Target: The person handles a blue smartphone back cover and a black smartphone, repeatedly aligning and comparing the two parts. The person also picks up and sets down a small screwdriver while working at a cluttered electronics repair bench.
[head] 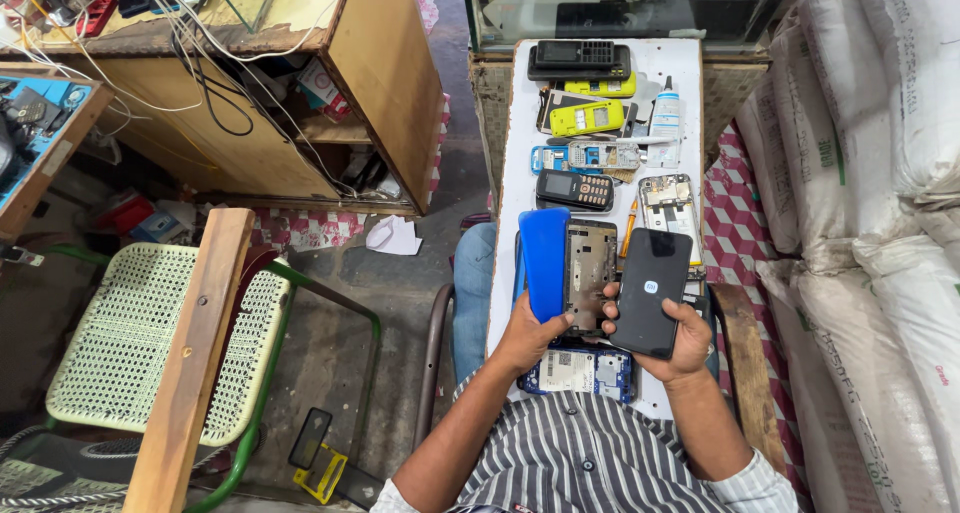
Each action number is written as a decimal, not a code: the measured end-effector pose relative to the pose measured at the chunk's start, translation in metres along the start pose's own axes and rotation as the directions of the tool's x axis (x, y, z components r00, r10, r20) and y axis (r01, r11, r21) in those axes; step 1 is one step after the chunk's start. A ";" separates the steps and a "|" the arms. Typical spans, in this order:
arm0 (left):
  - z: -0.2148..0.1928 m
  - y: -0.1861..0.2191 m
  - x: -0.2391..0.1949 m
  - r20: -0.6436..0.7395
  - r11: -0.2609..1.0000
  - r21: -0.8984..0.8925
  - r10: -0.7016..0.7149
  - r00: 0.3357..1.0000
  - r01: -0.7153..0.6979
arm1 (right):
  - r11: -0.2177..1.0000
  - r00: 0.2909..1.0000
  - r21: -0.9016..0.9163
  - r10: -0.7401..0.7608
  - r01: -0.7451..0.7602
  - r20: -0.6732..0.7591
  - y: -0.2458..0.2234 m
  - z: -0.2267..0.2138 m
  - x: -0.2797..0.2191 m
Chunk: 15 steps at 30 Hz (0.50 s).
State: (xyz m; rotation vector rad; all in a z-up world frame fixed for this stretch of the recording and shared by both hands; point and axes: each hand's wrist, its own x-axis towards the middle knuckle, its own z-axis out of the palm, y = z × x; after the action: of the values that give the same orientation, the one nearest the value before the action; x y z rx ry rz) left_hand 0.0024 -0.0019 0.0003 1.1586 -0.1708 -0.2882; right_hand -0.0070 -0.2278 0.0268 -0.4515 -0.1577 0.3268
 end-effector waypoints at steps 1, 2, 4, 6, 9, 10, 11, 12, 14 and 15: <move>0.000 0.000 0.000 -0.002 1.000 0.003 -0.003 1.000 0.003 | 1.000 1.000 0.005 0.001 -0.001 0.000 0.000 -0.001 0.000; 0.000 0.000 0.000 -0.002 1.000 0.008 -0.001 1.000 0.001 | 1.000 1.000 0.010 0.003 -0.003 0.001 0.000 -0.001 0.000; 0.000 0.001 0.000 -0.001 1.000 0.019 0.003 1.000 -0.003 | 1.000 1.000 0.014 0.003 -0.003 0.004 0.000 -0.002 0.000; 0.001 0.002 0.000 0.000 1.000 0.001 -0.002 1.000 0.002 | 1.000 1.000 0.012 0.000 -0.001 0.008 0.000 -0.003 0.001; 0.002 0.004 0.000 -0.001 1.000 -0.004 -0.013 1.000 0.013 | 1.000 1.000 0.005 0.002 -0.002 -0.004 0.000 -0.003 0.000; 0.002 0.004 0.000 -0.003 1.000 -0.003 -0.018 1.000 0.018 | 1.000 1.000 0.007 0.003 -0.003 -0.001 0.000 -0.003 0.000; 0.002 0.004 0.000 -0.009 1.000 0.009 -0.023 1.000 0.023 | 1.000 1.000 0.009 0.004 -0.004 0.001 0.000 -0.004 0.000; 0.002 0.005 0.000 -0.016 0.999 0.020 -0.028 0.999 0.028 | 1.000 1.000 0.011 0.005 -0.005 0.003 0.000 -0.004 0.000; 0.003 0.005 0.000 -0.019 0.999 0.017 -0.032 0.999 0.032 | 1.000 1.000 0.008 0.005 -0.005 -0.004 0.000 -0.004 0.000; 0.003 0.005 0.000 -0.015 1.000 0.004 -0.031 0.999 0.031 | 1.000 1.000 0.006 0.006 -0.006 -0.007 0.000 -0.004 0.000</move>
State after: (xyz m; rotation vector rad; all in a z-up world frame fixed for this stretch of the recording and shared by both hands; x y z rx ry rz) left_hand 0.0021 -0.0022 0.0062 1.1678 -0.1407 -0.3064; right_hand -0.0057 -0.2293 0.0238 -0.4470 -0.1485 0.3311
